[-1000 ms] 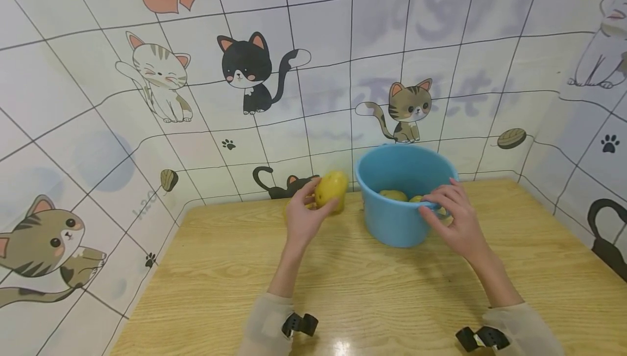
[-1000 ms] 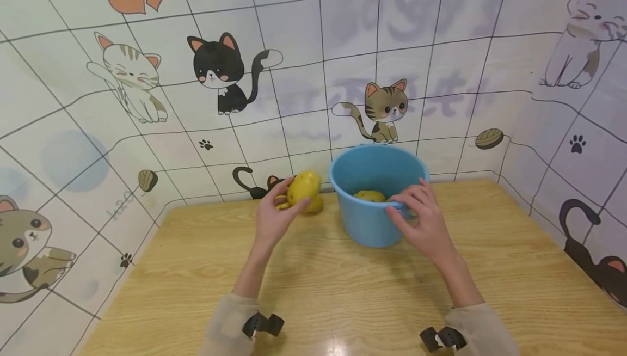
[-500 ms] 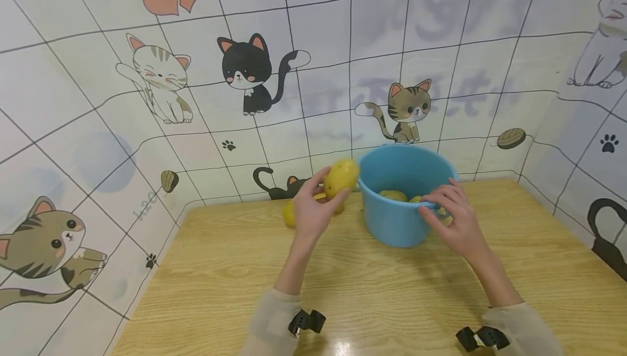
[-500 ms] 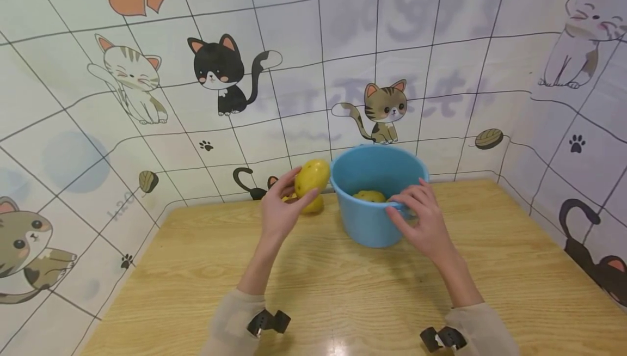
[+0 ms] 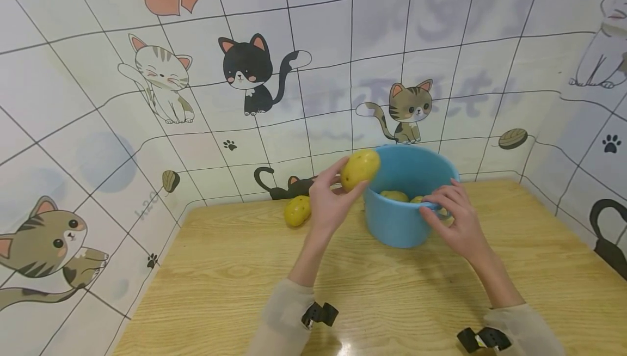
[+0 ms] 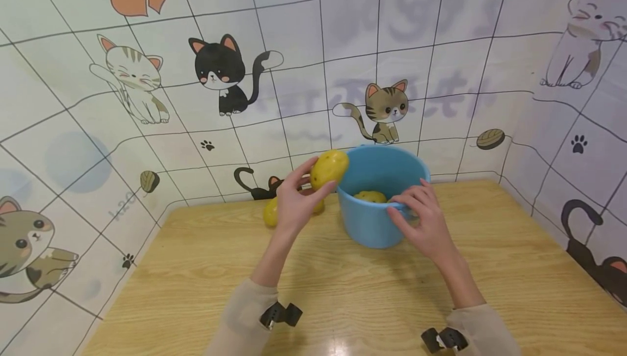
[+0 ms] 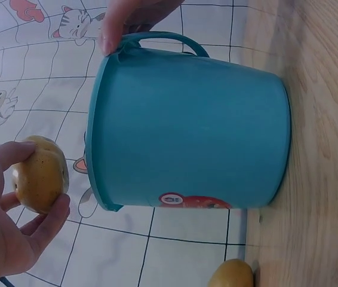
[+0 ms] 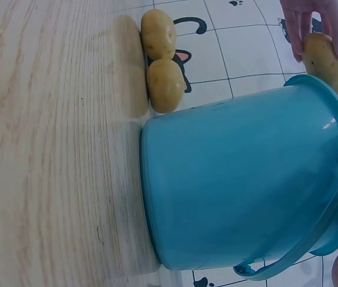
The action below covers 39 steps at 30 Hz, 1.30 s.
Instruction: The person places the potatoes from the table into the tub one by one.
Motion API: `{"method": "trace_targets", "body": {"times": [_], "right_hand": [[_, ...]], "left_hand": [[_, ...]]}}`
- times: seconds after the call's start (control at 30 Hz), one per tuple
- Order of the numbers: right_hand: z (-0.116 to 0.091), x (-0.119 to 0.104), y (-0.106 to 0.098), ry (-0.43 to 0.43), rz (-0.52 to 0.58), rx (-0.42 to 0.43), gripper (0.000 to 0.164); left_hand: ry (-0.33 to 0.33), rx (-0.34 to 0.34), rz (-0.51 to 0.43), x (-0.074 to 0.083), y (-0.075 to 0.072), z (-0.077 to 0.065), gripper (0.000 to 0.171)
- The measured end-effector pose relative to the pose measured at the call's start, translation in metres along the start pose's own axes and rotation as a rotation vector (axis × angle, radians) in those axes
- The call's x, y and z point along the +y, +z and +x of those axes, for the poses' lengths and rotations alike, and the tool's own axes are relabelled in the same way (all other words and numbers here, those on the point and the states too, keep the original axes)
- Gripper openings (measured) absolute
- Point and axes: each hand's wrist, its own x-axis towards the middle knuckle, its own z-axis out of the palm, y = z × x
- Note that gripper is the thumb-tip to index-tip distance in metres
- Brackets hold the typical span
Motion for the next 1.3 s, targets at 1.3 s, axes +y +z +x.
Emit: {"method": "trace_targets", "body": {"times": [1.3], "right_hand": [[-0.002, 0.005, 0.003, -0.034, -0.002, 0.034, 0.048]], "left_hand": [[0.154, -0.111, 0.012, -0.007, 0.043, 0.002, 0.041]]}}
